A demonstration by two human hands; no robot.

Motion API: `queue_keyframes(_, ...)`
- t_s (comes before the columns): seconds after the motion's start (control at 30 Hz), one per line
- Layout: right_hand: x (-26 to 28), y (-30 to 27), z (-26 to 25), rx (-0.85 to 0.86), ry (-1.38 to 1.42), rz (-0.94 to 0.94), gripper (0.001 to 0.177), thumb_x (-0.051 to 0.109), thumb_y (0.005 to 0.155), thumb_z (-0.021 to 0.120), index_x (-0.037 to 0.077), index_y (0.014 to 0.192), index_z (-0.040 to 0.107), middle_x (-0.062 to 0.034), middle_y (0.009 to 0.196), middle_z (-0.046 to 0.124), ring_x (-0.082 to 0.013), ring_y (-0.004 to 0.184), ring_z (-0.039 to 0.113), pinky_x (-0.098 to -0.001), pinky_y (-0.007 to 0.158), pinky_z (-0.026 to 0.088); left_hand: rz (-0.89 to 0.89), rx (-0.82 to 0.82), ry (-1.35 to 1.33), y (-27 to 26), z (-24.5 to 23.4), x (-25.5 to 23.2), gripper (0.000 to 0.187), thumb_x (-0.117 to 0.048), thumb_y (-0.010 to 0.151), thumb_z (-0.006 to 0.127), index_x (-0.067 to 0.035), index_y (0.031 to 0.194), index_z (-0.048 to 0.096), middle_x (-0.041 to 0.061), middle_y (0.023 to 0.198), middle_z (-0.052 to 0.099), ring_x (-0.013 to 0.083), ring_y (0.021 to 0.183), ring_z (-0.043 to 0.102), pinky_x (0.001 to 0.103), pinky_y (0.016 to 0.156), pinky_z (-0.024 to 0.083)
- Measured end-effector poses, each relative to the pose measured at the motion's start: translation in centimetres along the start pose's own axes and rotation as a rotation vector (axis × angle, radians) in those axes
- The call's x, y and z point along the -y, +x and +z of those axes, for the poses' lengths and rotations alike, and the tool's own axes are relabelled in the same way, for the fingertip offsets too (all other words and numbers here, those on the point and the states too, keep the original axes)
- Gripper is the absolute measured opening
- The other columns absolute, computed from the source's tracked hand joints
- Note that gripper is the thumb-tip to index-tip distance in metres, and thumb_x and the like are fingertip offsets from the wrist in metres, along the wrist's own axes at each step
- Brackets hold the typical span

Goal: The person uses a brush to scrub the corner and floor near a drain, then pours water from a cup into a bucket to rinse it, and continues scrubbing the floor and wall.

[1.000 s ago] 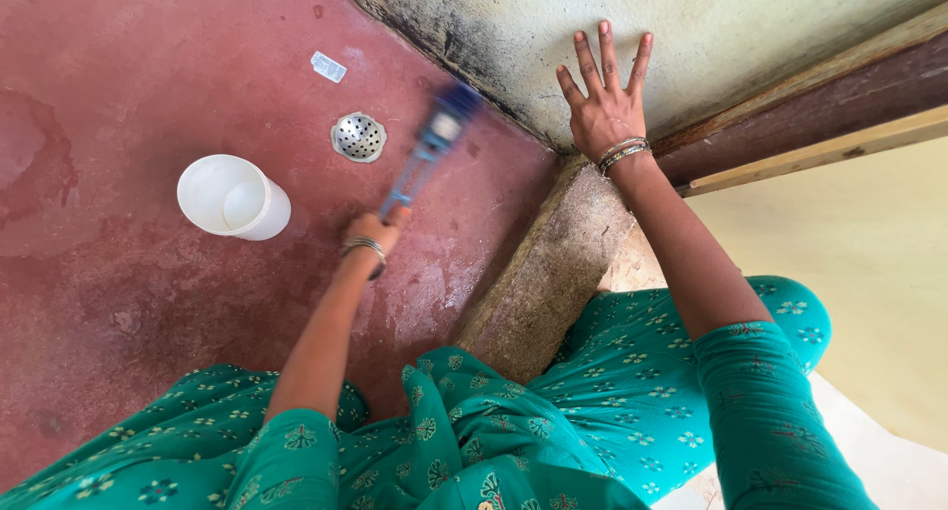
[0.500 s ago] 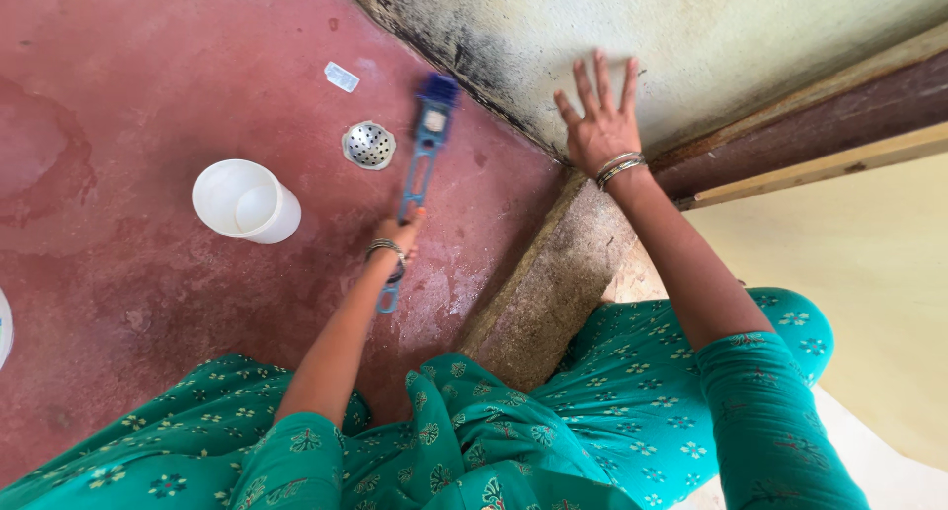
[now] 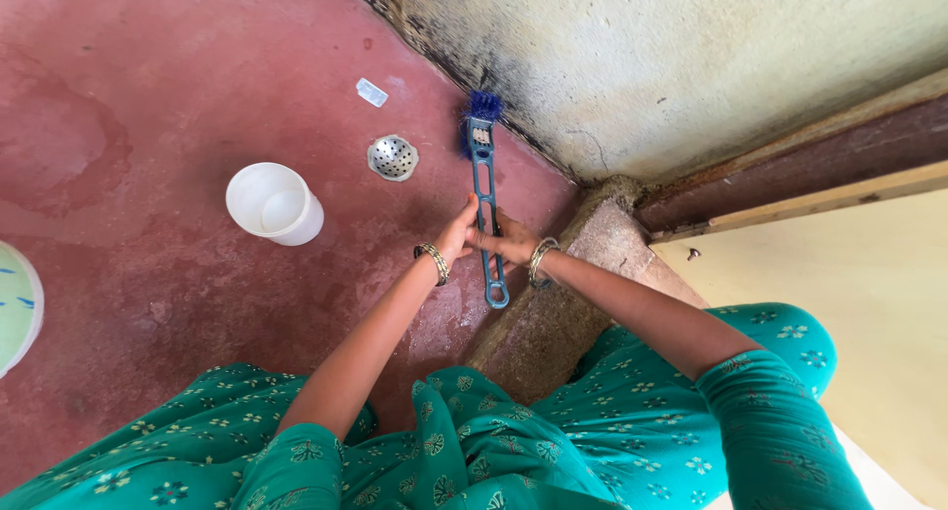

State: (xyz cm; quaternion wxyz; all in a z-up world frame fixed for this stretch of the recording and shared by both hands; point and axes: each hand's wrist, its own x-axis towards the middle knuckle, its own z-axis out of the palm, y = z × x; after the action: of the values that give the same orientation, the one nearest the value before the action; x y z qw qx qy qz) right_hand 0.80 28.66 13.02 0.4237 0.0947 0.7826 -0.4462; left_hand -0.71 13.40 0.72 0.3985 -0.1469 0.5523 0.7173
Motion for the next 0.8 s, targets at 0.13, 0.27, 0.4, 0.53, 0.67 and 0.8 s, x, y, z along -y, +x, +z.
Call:
queue_keyframes(0.13,-0.3,0.7,0.9,-0.105,0.248,-0.013,0.102,-0.005,0.079,0.073,-0.001,0.160,0.010,-0.0123,0.079,0.073,-0.0242,0.059,0.069,-0.0345,0.048,0.054,0.153,0.037,0.128,-1.2,-0.8,-1.7,0.093,-0.081,0.095,0.028,-0.008,0.148,0.050,0.021,0.162,0.033,0.0340,0.153,0.024,0.054,0.121,0.017)
queue_keyframes(0.27,0.5,1.3,0.0,-0.159,0.162,-0.056,0.106,-0.005,0.076,0.069,0.001,0.161,0.005,-0.0135,0.076,0.072,-0.0206,0.055,0.069,-0.0317,0.047,0.057,0.156,-0.436,0.950,-5.8,-3.0,-4.9,0.077,-0.071,0.094,0.037,-0.018,0.147,0.053,0.016,0.163,0.034,0.0361,0.155,0.019,0.055,0.127,0.012)
queue_keyframes(0.4,2.2,0.5,-0.3,-0.111,-0.167,-0.164,0.103,0.005,0.072,0.075,0.000,0.159,0.021,-0.0098,0.076,0.072,-0.0176,0.058,0.069,-0.0313,0.052,0.055,0.173,-0.730,1.459,-10.2,-6.5,-7.4,0.077,-0.053,0.092,0.061,-0.011,0.154,0.044,0.019,0.166,0.024,0.0433,0.156,0.006,0.067,0.122,0.005)
queue_keyframes(0.53,4.6,-0.4,0.3,-0.045,-0.408,-0.218,0.097,0.015,0.069,0.077,0.003,0.156,0.036,-0.0064,0.078,0.074,-0.0154,0.067,0.070,-0.0319,0.063,0.057,0.232,-1.019,1.541,-12.9,-10.5,-6.9,0.096,-0.044,0.081,0.076,-0.010,0.160,0.032,0.021,0.170,0.013,0.0434,0.155,0.000,0.069,0.118,0.001)
queue_keyframes(0.67,6.1,-0.8,2.4,-0.075,-0.513,-0.263,0.095,0.016,0.069,0.078,0.006,0.155,0.039,-0.0060,0.082,0.073,-0.0172,0.075,0.070,-0.0318,0.069,0.057,0.126,-1.080,1.497,-14.8,-14.0,-5.4,0.111,-0.038,0.077,0.080,-0.005,0.165,0.021,0.018,0.171,0.014,0.0431,0.154,0.002,0.069,0.117,0.000)
queue_keyframes(0.8,7.6,-0.9,3.0,-0.101,-0.561,-0.255,0.093,0.018,0.071,0.078,0.008,0.155,0.041,-0.0072,0.082,0.072,-0.0176,0.076,0.070,-0.0326,0.071,0.057,0.145,-1.106,1.498,-15.4,-16.6,-3.7,0.089,-0.026,0.080,0.077,-0.016,0.159,0.036,0.015,0.148,0.048,0.0411,0.149,0.026,0.070,0.117,0.003)
